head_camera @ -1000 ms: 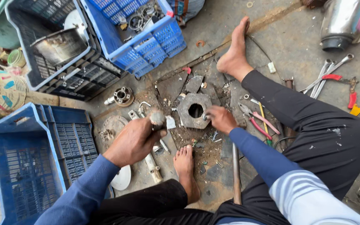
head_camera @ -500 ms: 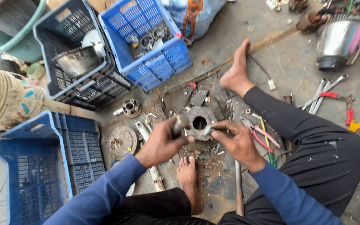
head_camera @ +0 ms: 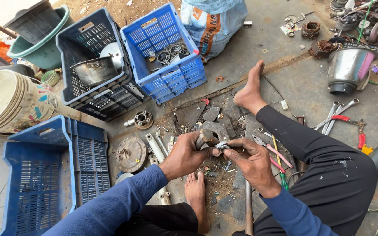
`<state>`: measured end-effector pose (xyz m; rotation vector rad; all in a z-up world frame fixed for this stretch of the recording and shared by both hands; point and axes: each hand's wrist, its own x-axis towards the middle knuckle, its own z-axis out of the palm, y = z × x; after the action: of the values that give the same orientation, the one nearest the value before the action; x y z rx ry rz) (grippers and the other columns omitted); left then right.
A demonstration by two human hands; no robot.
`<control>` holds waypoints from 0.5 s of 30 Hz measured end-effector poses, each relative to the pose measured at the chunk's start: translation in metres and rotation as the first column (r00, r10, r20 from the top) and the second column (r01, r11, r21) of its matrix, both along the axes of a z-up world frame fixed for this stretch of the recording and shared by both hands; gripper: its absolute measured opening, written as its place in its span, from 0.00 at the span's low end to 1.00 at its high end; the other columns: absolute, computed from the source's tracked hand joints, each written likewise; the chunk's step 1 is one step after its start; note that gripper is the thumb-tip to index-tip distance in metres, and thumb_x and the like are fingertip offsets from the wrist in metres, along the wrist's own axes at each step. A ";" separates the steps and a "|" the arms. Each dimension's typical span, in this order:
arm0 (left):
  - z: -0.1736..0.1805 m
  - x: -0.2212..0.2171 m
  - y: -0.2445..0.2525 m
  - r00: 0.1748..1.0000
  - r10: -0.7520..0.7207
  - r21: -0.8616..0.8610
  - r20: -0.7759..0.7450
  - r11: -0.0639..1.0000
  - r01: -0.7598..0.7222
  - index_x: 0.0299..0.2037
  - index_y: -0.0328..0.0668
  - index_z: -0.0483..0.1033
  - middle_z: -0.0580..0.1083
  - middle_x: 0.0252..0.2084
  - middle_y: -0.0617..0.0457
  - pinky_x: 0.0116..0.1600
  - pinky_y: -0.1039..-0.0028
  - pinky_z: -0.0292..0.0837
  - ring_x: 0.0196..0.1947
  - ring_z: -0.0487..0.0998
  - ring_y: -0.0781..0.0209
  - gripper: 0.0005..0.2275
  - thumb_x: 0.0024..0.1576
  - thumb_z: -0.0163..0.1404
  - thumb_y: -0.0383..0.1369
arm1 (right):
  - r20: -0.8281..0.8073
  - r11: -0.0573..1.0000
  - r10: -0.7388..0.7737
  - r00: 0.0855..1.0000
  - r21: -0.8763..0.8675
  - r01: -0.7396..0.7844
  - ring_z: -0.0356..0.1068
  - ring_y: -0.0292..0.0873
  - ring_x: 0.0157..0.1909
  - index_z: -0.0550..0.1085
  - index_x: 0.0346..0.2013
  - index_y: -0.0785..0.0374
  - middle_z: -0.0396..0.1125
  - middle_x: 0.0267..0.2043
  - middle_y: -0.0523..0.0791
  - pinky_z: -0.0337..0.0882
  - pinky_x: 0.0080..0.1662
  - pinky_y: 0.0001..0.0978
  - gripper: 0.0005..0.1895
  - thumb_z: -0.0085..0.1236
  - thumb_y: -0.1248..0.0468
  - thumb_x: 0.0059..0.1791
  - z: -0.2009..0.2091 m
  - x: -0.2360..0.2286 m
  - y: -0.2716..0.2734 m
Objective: The person sits on the floor and uses a hammer and chisel to work on a metal part held in a vise. They repeatedly strike the chisel to remove material or adjust the part, occasionally using pliers to reposition it.
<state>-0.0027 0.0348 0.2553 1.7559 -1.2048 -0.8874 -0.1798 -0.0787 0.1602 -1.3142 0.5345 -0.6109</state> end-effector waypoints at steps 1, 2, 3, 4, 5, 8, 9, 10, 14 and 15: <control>-0.001 0.000 0.001 1.000 0.008 0.007 -0.005 1.000 -0.008 0.43 0.37 0.80 0.82 0.35 0.51 0.41 0.72 0.79 0.35 0.81 0.70 0.11 0.53 0.62 0.31 | -0.001 1.000 -0.005 1.000 -0.010 0.005 0.74 0.33 0.40 0.79 0.45 0.68 0.77 0.38 0.44 0.75 0.44 0.25 0.12 0.66 0.68 0.47 0.001 0.001 0.001; -0.003 0.000 0.002 1.000 0.015 0.013 -0.010 1.000 -0.015 0.43 0.37 0.81 0.82 0.35 0.51 0.42 0.72 0.79 0.35 0.81 0.70 0.11 0.53 0.63 0.31 | -0.001 1.000 -0.012 1.000 -0.021 0.012 0.75 0.33 0.40 0.79 0.45 0.68 0.77 0.39 0.44 0.75 0.44 0.25 0.12 0.65 0.67 0.48 0.003 0.002 0.003; -0.005 0.001 0.002 1.000 0.021 0.019 -0.014 1.000 -0.021 0.43 0.37 0.81 0.83 0.36 0.51 0.42 0.73 0.79 0.36 0.81 0.70 0.12 0.52 0.63 0.31 | 0.030 1.000 -0.010 1.000 -0.012 0.010 0.75 0.33 0.40 0.79 0.46 0.67 0.77 0.39 0.45 0.76 0.44 0.25 0.13 0.65 0.67 0.48 0.006 0.003 0.004; -0.007 0.002 0.002 1.000 0.026 0.023 -0.004 0.999 -0.026 0.44 0.37 0.81 0.83 0.36 0.51 0.42 0.73 0.79 0.36 0.81 0.70 0.12 0.53 0.63 0.32 | 0.058 1.000 -0.007 0.998 -0.002 0.007 0.75 0.34 0.40 0.78 0.47 0.67 0.77 0.39 0.45 0.76 0.44 0.25 0.13 0.65 0.67 0.48 0.008 0.005 0.005; -0.011 0.004 0.003 0.999 0.032 0.027 0.006 0.999 -0.032 0.44 0.38 0.80 0.83 0.36 0.52 0.42 0.73 0.79 0.36 0.82 0.70 0.12 0.53 0.63 0.33 | 0.087 1.000 -0.004 0.996 0.007 0.004 0.75 0.34 0.40 0.78 0.48 0.67 0.77 0.40 0.45 0.76 0.45 0.26 0.14 0.65 0.67 0.48 0.010 0.007 0.005; -0.025 0.007 0.003 0.997 0.053 0.058 0.062 0.997 -0.057 0.44 0.38 0.82 0.83 0.34 0.50 0.40 0.70 0.78 0.34 0.81 0.68 0.11 0.55 0.61 0.34 | 0.016 0.997 0.015 1.000 -0.071 -0.013 0.75 0.33 0.40 0.72 0.55 0.62 0.76 0.39 0.44 0.74 0.41 0.24 0.23 0.65 0.65 0.46 0.010 0.009 0.004; -0.031 0.009 0.002 0.995 0.061 0.072 0.083 0.995 -0.067 0.45 0.38 0.83 0.83 0.33 0.49 0.39 0.69 0.77 0.33 0.80 0.67 0.11 0.56 0.61 0.34 | 0.021 0.984 0.047 0.999 -0.172 -0.043 0.76 0.34 0.41 0.73 0.55 0.63 0.77 0.40 0.44 0.75 0.43 0.25 0.22 0.64 0.64 0.47 0.006 0.010 0.002; -0.040 0.010 0.001 0.993 0.073 0.121 0.093 0.989 -0.084 0.45 0.39 0.83 0.83 0.33 0.49 0.39 0.68 0.77 0.32 0.81 0.66 0.11 0.56 0.61 0.35 | 0.021 0.960 0.083 0.996 -0.271 -0.074 0.77 0.35 0.42 0.74 0.54 0.63 0.78 0.41 0.44 0.77 0.44 0.26 0.20 0.63 0.63 0.48 -0.001 0.011 -0.001; -0.076 0.016 -0.009 0.986 0.134 0.262 0.101 0.952 -0.157 0.46 0.42 0.82 0.82 0.35 0.49 0.41 0.67 0.75 0.33 0.80 0.64 0.11 0.57 0.59 0.36 | -0.336 0.909 -0.002 0.942 -0.393 -0.138 0.77 0.40 0.34 0.77 0.53 0.62 0.78 0.38 0.44 0.74 0.36 0.34 0.20 0.63 0.61 0.48 -0.062 0.019 -0.020; -0.085 0.018 -0.011 0.983 0.155 0.283 0.095 0.943 -0.176 0.47 0.43 0.81 0.82 0.36 0.50 0.41 0.67 0.75 0.33 0.80 0.64 0.11 0.58 0.58 0.36 | -0.330 0.933 -0.010 0.944 -0.344 -0.110 0.77 0.40 0.36 0.76 0.54 0.62 0.78 0.39 0.44 0.75 0.38 0.34 0.19 0.63 0.62 0.48 -0.085 0.023 -0.024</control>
<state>0.0151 0.0234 0.1706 2.1067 -0.9897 -0.9446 -0.1572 -0.1028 0.0754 -1.7900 0.6785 -0.4600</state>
